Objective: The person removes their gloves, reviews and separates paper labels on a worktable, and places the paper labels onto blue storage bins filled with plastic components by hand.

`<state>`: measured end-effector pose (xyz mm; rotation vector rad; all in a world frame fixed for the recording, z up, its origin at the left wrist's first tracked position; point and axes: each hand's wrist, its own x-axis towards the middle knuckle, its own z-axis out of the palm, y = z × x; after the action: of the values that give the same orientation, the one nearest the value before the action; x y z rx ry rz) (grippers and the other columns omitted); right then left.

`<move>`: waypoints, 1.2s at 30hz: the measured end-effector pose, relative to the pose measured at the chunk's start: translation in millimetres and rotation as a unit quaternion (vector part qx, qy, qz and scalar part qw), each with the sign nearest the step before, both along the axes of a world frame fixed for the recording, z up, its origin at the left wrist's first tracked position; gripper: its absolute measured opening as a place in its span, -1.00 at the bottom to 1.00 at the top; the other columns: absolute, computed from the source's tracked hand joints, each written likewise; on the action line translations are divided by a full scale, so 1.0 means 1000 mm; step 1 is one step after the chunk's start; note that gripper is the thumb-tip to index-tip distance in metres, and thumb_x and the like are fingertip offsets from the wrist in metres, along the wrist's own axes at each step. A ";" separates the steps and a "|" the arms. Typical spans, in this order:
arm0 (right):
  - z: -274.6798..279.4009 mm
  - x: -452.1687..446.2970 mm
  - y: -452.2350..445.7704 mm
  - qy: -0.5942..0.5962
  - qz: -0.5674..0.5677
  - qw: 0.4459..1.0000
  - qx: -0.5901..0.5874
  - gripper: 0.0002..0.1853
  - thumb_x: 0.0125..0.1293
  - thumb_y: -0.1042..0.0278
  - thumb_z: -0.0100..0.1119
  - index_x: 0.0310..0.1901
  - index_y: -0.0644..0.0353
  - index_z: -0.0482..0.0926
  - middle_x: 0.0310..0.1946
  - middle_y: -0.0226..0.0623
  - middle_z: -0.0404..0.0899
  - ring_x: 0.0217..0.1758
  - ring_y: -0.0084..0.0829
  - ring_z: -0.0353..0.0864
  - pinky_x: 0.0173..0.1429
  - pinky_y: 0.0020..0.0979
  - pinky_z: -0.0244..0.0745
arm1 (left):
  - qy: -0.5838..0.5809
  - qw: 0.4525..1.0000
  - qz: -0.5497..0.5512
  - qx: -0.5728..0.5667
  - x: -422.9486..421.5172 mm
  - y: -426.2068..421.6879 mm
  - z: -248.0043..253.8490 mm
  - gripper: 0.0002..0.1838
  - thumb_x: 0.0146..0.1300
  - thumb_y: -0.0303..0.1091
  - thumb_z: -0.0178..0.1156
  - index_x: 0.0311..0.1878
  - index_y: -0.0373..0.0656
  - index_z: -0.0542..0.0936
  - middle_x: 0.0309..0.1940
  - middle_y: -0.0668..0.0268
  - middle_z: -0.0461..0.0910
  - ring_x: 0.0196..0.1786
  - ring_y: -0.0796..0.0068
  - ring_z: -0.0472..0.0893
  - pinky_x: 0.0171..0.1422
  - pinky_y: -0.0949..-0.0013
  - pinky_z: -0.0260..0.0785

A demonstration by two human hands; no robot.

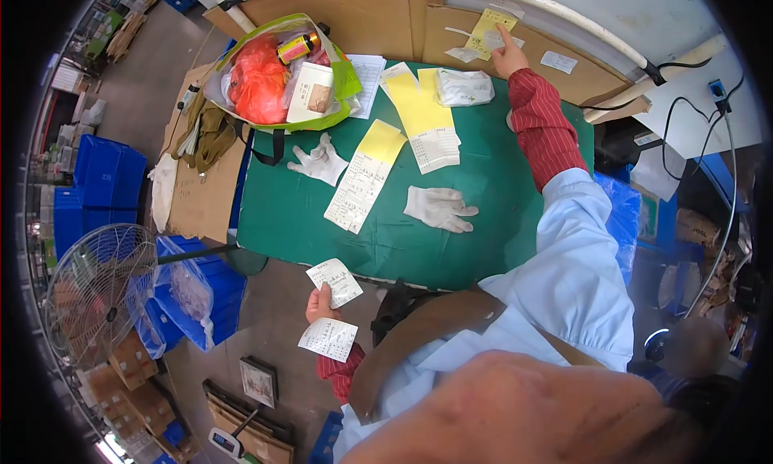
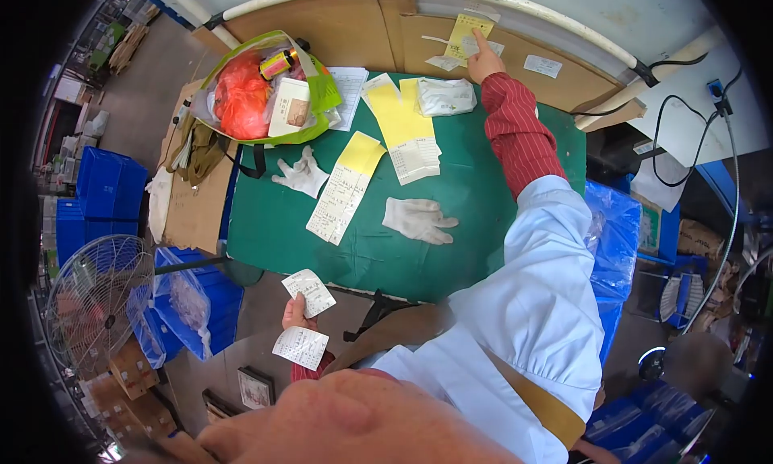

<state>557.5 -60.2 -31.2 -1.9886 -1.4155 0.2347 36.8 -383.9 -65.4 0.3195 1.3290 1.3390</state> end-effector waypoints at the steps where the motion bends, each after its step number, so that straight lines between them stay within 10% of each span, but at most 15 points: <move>1: 0.003 -0.001 -0.001 0.009 0.002 1.000 -0.007 -0.35 0.02 0.41 -0.07 0.20 -0.22 0.05 -0.42 -0.13 0.52 -0.32 -0.19 0.51 -0.19 -0.25 0.37 | -0.001 1.000 0.000 0.000 0.002 -0.001 0.001 -0.84 0.13 -0.46 0.04 -0.26 -0.35 0.44 -0.33 0.12 0.53 -0.32 0.36 0.57 -0.25 0.33 0.50; 20: 0.012 -0.013 -0.006 0.046 0.016 0.997 -0.062 -0.30 -0.04 0.35 0.02 0.21 0.01 0.05 -0.34 -0.11 0.53 -0.20 -0.21 0.50 -0.06 -0.30 0.34 | 0.001 0.999 0.016 0.028 0.002 -0.013 0.006 -0.83 0.13 -0.46 0.04 -0.24 -0.35 0.44 -0.34 0.18 0.53 -0.34 0.45 0.56 -0.26 0.42 0.45; 25: -0.017 0.013 0.013 -0.086 0.032 0.996 0.005 -0.33 -0.02 0.25 0.07 0.19 0.07 0.11 -0.39 -0.12 0.52 -0.30 -0.31 0.53 -0.20 -0.37 0.42 | 0.051 0.999 0.004 0.010 0.002 -0.006 0.000 -0.72 0.11 -0.48 0.05 -0.10 -0.41 0.39 -0.20 0.14 0.48 -0.17 0.38 0.51 -0.07 0.38 0.36; 36: -0.003 0.004 0.012 0.087 0.045 0.993 -0.061 -0.27 -0.05 0.38 0.10 0.21 0.07 0.04 -0.49 -0.22 0.53 -0.57 -0.52 0.49 -0.43 -0.50 0.38 | 0.010 0.998 0.021 0.066 0.007 -0.005 0.013 -0.66 0.01 -0.65 0.00 -0.07 -0.36 0.36 -0.21 0.12 0.51 -0.20 0.42 0.54 -0.18 0.45 0.43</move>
<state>561.4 -48.1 -34.4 -1.9506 -1.4081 0.5341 43.5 -389.3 -52.3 0.3977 1.2737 1.4661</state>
